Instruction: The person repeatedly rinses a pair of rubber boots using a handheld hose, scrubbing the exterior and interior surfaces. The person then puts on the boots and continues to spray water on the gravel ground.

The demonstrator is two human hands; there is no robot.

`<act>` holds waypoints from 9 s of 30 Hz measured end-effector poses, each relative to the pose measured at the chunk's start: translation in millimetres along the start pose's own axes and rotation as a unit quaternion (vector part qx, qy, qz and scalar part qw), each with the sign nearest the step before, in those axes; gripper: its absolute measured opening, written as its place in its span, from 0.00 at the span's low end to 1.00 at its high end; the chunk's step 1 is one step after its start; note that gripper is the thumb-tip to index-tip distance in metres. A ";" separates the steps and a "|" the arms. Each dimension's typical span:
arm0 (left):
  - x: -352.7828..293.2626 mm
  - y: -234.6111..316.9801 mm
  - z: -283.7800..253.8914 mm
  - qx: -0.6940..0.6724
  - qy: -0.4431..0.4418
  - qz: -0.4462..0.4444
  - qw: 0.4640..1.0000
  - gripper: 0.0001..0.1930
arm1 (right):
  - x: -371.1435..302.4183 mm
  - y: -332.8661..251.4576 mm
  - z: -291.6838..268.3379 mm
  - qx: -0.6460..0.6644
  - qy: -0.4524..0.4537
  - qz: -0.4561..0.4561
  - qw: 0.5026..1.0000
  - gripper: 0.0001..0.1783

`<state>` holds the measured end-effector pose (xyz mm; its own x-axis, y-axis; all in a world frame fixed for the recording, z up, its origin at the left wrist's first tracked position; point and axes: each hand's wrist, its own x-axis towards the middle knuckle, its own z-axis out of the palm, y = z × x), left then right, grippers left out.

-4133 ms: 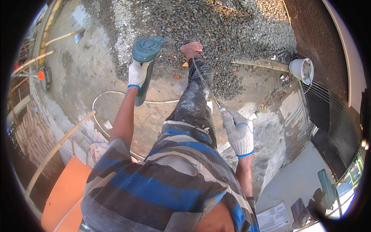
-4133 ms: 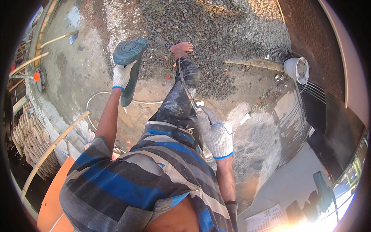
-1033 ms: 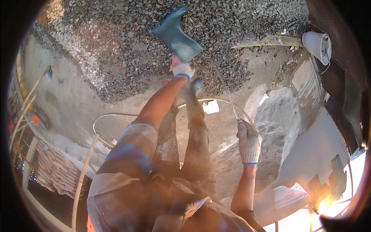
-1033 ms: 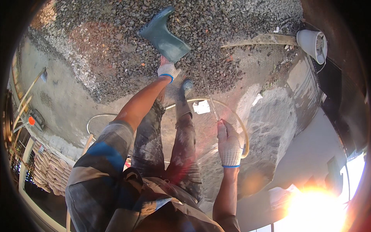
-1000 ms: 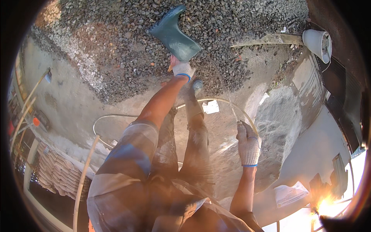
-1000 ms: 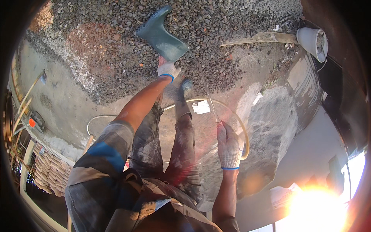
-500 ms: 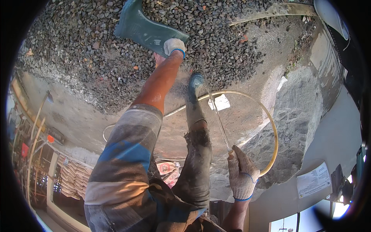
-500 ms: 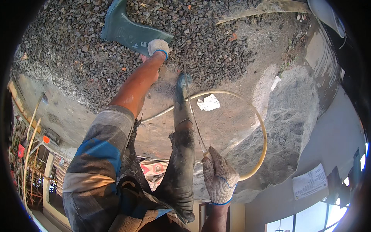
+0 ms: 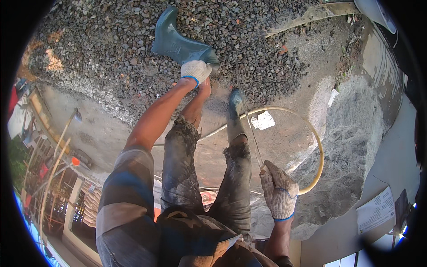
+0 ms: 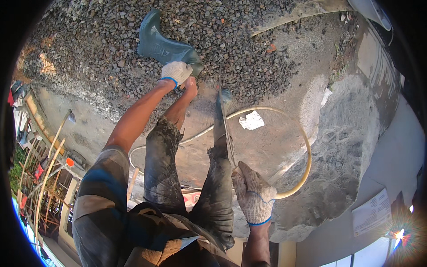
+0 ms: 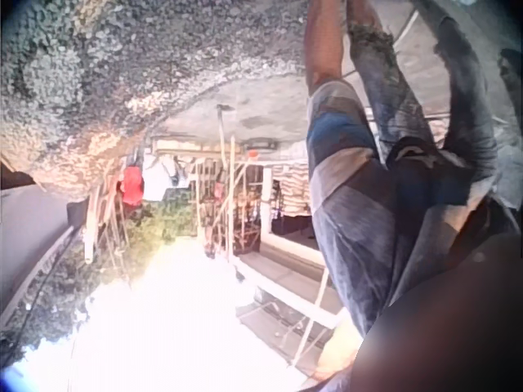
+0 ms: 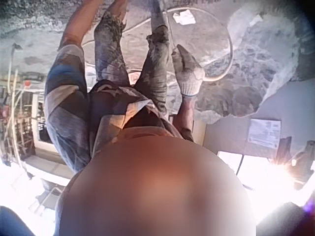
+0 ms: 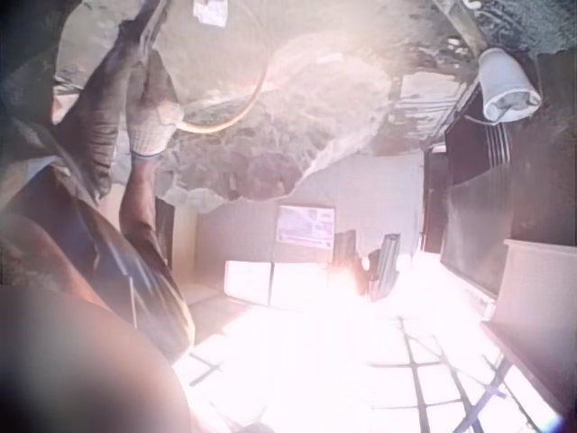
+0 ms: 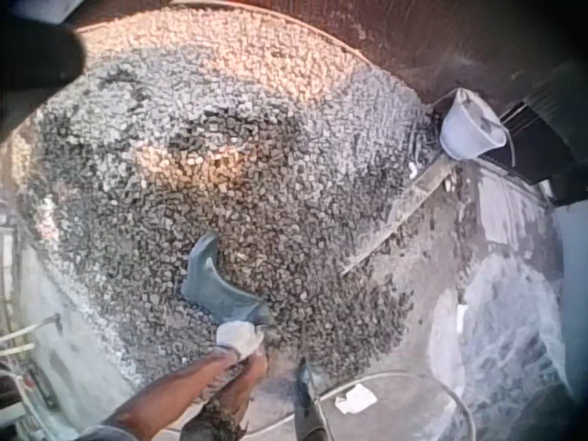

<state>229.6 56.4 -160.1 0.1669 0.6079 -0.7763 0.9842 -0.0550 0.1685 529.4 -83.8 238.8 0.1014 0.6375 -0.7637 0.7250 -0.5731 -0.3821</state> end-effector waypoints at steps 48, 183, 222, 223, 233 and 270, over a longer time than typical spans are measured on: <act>-170.1 -136.1 -171.1 -0.158 0.140 -0.085 0.974 0.25 | 228.4 -186.4 219.5 -0.254 0.130 -0.320 0.903 0.35; -408.6 46.2 -369.8 -0.802 0.490 0.188 0.284 0.42 | -51.6 13.4 -44.7 -0.054 0.032 -0.147 0.987 0.23; -804.1 -70.0 -472.6 -0.346 0.788 0.438 0.261 0.42 | -165.2 67.1 -86.6 0.002 0.045 -0.069 0.997 0.31; -808.2 -69.6 -472.5 -0.338 0.791 0.438 0.260 0.42 | -165.7 66.1 -84.9 0.010 0.042 -0.070 0.997 0.32; -834.1 -73.8 -477.3 -0.275 0.802 0.461 0.264 0.40 | -169.3 68.1 -88.0 -0.016 0.028 -0.067 0.997 0.33; -839.0 -11.9 -448.7 -0.387 0.850 0.294 0.201 0.60 | -129.7 76.6 -75.9 -0.034 0.051 -0.140 0.988 0.33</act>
<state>51.0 -97.6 761.8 -0.6689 0.1049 0.7359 0.4101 -0.7736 0.4830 623.5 -171.4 348.1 -0.0448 0.8164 -0.5757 0.7786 -0.3326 -0.5321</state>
